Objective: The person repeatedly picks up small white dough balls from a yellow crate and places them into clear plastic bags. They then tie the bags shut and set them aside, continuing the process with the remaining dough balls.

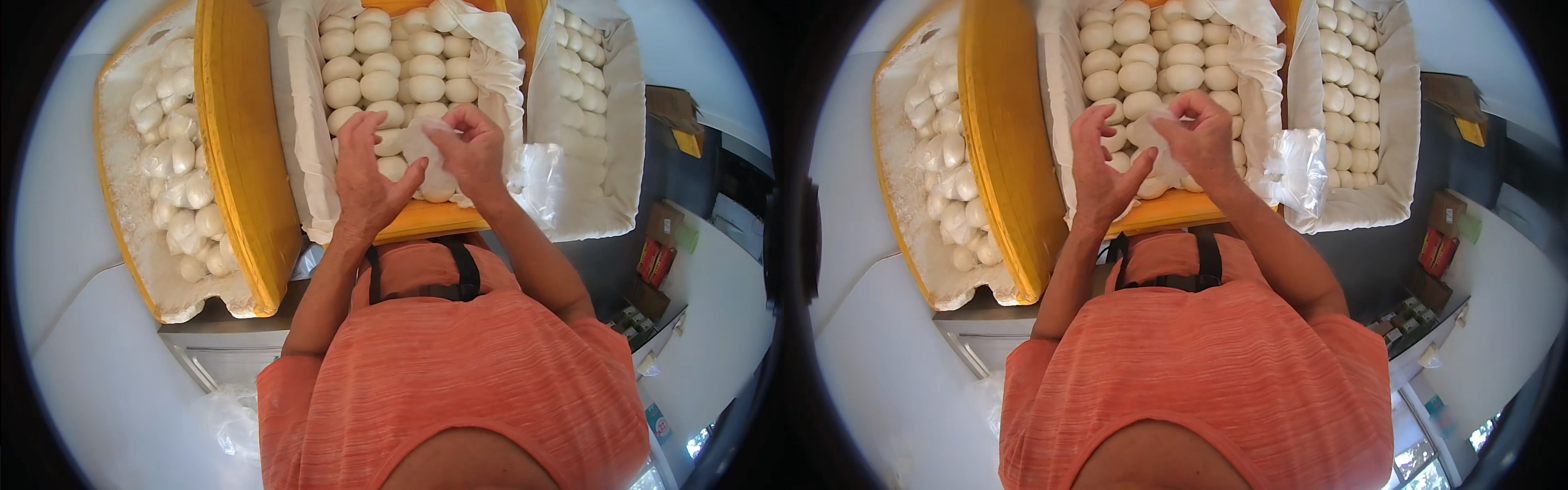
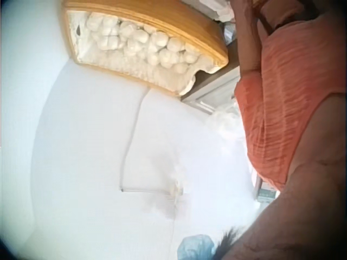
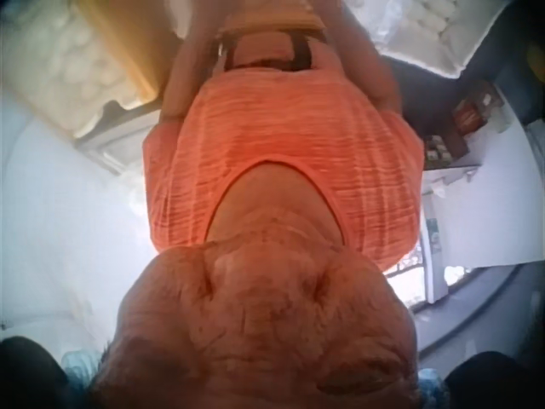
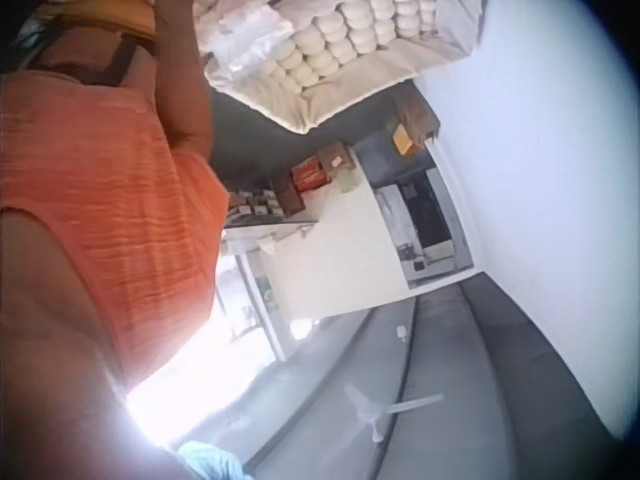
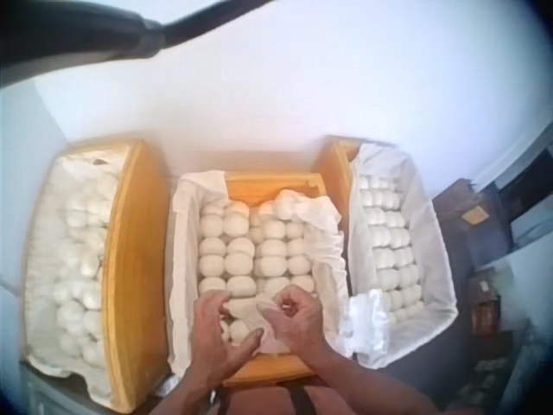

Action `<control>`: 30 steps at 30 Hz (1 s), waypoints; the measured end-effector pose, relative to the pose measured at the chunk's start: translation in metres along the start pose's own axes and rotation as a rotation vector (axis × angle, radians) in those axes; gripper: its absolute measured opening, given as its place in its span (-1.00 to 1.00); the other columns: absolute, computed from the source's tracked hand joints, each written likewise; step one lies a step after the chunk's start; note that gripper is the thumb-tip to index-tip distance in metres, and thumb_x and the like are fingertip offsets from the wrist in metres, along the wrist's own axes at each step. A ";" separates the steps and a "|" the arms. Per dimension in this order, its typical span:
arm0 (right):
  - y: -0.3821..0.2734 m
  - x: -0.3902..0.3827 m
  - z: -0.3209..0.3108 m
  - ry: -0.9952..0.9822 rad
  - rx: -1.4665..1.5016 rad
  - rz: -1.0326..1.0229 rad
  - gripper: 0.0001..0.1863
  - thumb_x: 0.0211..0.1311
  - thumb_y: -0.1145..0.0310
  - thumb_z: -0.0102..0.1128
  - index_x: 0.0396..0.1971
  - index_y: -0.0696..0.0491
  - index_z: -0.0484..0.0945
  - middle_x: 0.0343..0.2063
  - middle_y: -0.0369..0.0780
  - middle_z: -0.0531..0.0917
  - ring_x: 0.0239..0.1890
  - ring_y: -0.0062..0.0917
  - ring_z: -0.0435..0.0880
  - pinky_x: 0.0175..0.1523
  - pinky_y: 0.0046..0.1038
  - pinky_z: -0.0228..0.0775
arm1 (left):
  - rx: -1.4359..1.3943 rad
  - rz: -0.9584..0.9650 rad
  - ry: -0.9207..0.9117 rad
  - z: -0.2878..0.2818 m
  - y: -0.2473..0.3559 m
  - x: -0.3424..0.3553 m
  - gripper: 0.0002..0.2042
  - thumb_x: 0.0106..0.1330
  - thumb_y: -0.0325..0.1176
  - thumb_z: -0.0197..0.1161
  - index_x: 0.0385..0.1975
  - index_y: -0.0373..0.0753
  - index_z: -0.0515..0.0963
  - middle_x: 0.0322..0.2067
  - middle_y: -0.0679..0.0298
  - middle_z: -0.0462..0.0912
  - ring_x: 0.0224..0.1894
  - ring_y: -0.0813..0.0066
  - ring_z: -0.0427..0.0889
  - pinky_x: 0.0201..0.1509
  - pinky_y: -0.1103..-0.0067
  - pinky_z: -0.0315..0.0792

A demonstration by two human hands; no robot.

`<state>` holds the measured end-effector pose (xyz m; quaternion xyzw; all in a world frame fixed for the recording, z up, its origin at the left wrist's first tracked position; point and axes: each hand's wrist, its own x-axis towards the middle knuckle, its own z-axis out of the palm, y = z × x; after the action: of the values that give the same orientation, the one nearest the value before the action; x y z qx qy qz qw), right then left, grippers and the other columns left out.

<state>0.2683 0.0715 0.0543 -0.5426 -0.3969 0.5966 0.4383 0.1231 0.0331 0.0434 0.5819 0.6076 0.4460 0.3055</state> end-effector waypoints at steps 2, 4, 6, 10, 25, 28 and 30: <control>0.005 -0.007 0.005 -0.155 0.010 -0.039 -0.81 0.04 0.48 0.31 -0.55 0.09 0.42 -0.58 -0.43 0.46 -0.62 -0.89 0.35 -0.58 -0.77 0.16 | -0.008 0.061 -0.053 0.021 -0.004 0.010 -0.58 0.01 -0.55 0.30 -0.09 -0.26 0.36 -0.04 0.12 0.39 -0.20 0.34 0.49 -0.25 0.46 0.48; 0.005 0.000 -0.018 -0.284 -0.099 0.019 -0.80 0.03 0.46 0.34 -0.55 0.08 0.42 -0.58 -0.44 0.46 -0.62 -0.88 0.34 -0.55 -0.78 0.19 | -0.112 -0.098 0.019 0.020 -0.031 0.006 -0.65 0.05 -0.57 0.26 -0.13 -0.25 0.40 -0.04 0.12 0.40 -0.17 0.41 0.50 -0.34 0.58 0.43; 0.003 0.023 -0.055 -0.368 -0.279 0.034 -0.75 -0.02 0.40 0.41 -0.54 0.06 0.44 -0.57 -0.47 0.47 -0.59 -0.86 0.35 -0.50 -0.77 0.24 | -0.014 -0.136 0.056 0.003 -0.054 -0.003 -0.73 0.08 -0.56 0.25 -0.21 -0.24 0.44 -0.05 0.11 0.43 -0.11 0.42 0.51 -0.37 0.63 0.41; 0.044 0.152 -0.131 -0.045 -0.929 -0.458 -0.58 -0.05 0.20 0.43 -0.19 0.04 0.54 -0.30 -0.26 0.59 -0.45 -0.54 0.61 -0.32 -0.53 0.48 | 0.172 -0.166 0.063 -0.006 -0.038 -0.008 -0.88 0.10 -0.52 0.28 -0.37 -0.25 0.51 -0.15 0.15 0.47 -0.16 0.42 0.50 -0.33 0.63 0.40; -0.010 0.316 -0.204 0.538 -0.968 -0.803 -0.71 -0.03 0.49 0.20 -0.21 0.07 0.54 -0.22 -0.09 0.60 -0.19 -0.22 0.59 -0.11 -0.25 0.45 | 0.132 -0.454 0.017 0.013 -0.032 -0.026 -0.78 -0.02 -0.62 0.25 -0.34 -0.25 0.62 -0.49 0.34 0.37 -0.45 0.59 0.38 -0.37 0.68 0.31; 0.063 0.297 -0.147 -0.033 -0.947 -0.708 -0.50 -0.02 0.49 0.21 0.02 -0.02 0.44 -0.02 -0.08 0.48 -0.08 -0.20 0.52 -0.07 -0.30 0.42 | 0.104 -0.464 -0.035 0.016 -0.043 -0.025 -0.74 -0.03 -0.64 0.26 -0.27 -0.31 0.54 -0.47 0.37 0.40 -0.48 0.65 0.36 -0.40 0.72 0.30; 0.092 0.303 -0.123 -0.067 -1.300 -0.884 -0.39 -0.02 0.51 0.18 0.13 -0.13 0.36 0.09 -0.08 0.37 0.03 -0.19 0.43 -0.05 -0.21 0.41 | -0.009 -0.614 -0.018 0.014 -0.041 -0.026 -0.71 -0.03 -0.64 0.29 -0.26 -0.33 0.47 -0.44 0.37 0.43 -0.50 0.68 0.34 -0.42 0.74 0.29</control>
<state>0.3746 0.3327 -0.1359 -0.4635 -0.8584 0.0312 0.2176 0.1215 0.0138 -0.0034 0.3737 0.7502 0.3303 0.4341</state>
